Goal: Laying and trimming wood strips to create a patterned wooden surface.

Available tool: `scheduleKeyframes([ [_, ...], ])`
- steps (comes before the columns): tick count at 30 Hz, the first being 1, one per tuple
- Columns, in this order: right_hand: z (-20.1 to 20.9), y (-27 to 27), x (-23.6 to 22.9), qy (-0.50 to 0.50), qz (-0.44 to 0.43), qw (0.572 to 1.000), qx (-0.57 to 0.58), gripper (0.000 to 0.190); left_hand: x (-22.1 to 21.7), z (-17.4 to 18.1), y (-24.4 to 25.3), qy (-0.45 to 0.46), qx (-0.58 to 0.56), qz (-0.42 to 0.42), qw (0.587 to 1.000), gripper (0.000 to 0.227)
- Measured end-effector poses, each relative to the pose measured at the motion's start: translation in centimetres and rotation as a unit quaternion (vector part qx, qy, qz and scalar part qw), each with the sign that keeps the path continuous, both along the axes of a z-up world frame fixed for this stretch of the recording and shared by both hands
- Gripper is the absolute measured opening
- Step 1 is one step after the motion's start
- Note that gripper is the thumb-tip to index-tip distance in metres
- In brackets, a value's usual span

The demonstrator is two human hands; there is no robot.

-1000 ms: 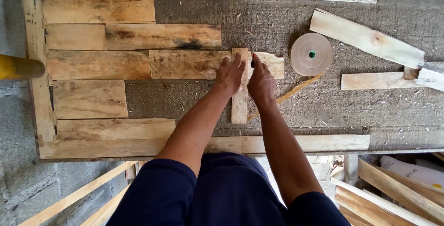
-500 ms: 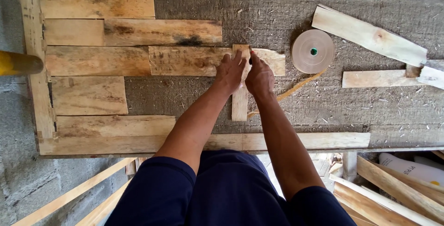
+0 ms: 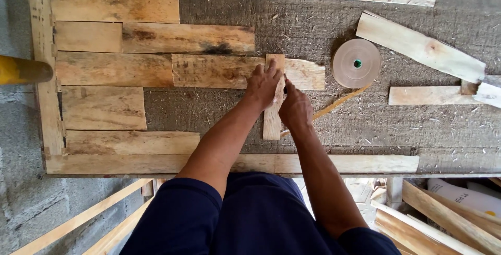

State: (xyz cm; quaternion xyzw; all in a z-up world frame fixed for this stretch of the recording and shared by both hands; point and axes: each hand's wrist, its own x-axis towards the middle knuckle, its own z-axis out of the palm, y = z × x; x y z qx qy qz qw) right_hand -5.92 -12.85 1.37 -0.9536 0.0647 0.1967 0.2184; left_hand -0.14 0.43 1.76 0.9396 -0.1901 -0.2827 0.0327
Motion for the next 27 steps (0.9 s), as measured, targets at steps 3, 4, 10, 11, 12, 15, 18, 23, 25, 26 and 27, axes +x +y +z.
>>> scheduleKeyframes([
  [3,-0.4,-0.4,-2.5,-0.014,0.010,1.000,0.003,0.049,0.8,-2.7,-0.4,0.016,0.041,-0.022,0.999,0.109],
  [4,0.0,-0.4,-3.8,-0.013,0.009,1.000,0.003,0.049,0.7,-3.2,-0.5,0.017,0.041,-0.024,0.999,0.109],
  [10,2.7,-0.9,-7.3,0.028,0.005,1.000,-0.011,0.049,0.7,0.9,-0.3,0.019,0.068,-0.052,0.996,0.104],
  [11,3.6,-0.9,-7.1,0.066,0.004,0.998,-0.014,0.047,0.8,1.1,-0.2,0.020,0.084,-0.070,0.994,0.106],
  [12,4.5,-0.9,-6.9,0.104,0.004,0.994,-0.018,0.045,0.9,1.3,0.0,0.020,0.099,-0.088,0.991,0.108],
  [15,4.8,-1.2,-5.3,0.083,-0.002,0.996,-0.012,0.042,0.4,-2.0,-0.2,0.018,0.066,-0.036,0.997,0.100],
  [18,0.8,-2.4,-2.5,-0.069,0.023,0.997,-0.024,0.044,0.3,-3.0,-0.2,-0.050,0.059,-0.049,0.996,0.101],
  [23,-0.4,-0.9,2.6,-0.067,-0.008,0.997,-0.044,0.057,0.4,-0.4,-0.3,0.009,0.052,-0.016,0.998,0.098],
  [25,-1.6,-0.7,3.5,-0.070,-0.002,0.996,-0.050,0.067,0.5,-0.6,-0.4,0.005,0.047,-0.008,0.999,0.099],
  [26,-1.8,-0.4,3.7,-0.050,0.001,0.997,-0.061,0.069,0.6,-0.5,-0.4,0.030,0.021,0.034,0.999,0.103],
  [27,-2.0,-0.2,3.8,-0.029,0.005,0.997,-0.072,0.072,0.6,-0.4,-0.4,0.057,-0.005,0.076,0.995,0.107],
])
